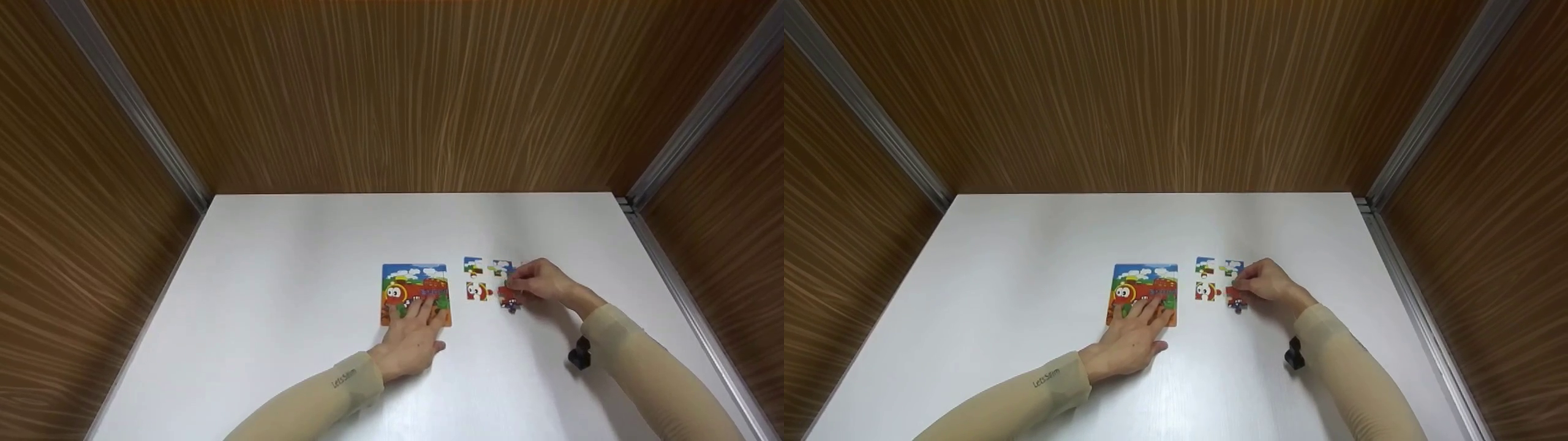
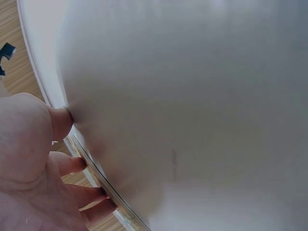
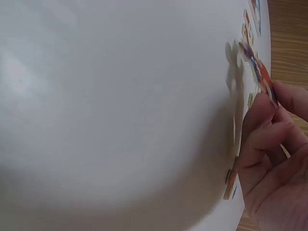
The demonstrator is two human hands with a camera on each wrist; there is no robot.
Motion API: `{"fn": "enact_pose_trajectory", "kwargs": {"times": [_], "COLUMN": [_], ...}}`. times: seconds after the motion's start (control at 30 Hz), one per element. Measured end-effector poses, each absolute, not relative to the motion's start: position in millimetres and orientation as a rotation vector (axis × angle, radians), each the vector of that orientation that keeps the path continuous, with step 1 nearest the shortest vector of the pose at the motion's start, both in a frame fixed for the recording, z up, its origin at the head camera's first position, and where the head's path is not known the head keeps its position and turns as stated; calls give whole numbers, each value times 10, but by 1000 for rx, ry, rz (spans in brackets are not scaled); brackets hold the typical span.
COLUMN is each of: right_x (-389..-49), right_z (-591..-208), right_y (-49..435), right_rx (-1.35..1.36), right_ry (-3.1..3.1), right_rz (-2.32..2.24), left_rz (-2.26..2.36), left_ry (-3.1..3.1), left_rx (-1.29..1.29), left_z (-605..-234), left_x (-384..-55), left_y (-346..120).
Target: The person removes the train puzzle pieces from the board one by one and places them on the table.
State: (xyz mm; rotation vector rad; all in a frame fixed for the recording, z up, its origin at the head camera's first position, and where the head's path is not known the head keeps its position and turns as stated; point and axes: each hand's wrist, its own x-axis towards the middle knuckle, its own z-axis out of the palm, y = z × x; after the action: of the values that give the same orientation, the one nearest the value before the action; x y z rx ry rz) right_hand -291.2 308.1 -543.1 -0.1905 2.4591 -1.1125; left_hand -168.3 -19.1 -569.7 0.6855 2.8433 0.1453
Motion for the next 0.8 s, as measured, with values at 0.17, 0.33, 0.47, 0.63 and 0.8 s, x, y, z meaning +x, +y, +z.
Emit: {"fn": "enact_pose_trajectory", "kwargs": {"times": [0.17, 0.33, 0.47, 0.63, 0.8], "right_x": [-2921, -2922, -2921, -2917, -2916], "right_z": [-5458, -5477, -5499, -5512, -5513], "right_y": [3121, 3096, 3055, 3035, 3012], "right_rx": [-169, -165, -146, -154, -204], "right_ry": [2522, 2562, 2602, 2627, 2722], "right_rz": [-1113, -1124, -1096, -1074, -981], "left_rz": [128, 110, 118, 137, 161], "left_ry": [2838, 2836, 2839, 2832, 2823], "left_rx": [690, 694, 693, 688, 684], "left_z": [-5694, -5685, -5687, -5681, -5682], "left_x": [-1687, -1681, -1677, -1676, -1675], "left_y": [-181, -183, -185, -192, -201]}}
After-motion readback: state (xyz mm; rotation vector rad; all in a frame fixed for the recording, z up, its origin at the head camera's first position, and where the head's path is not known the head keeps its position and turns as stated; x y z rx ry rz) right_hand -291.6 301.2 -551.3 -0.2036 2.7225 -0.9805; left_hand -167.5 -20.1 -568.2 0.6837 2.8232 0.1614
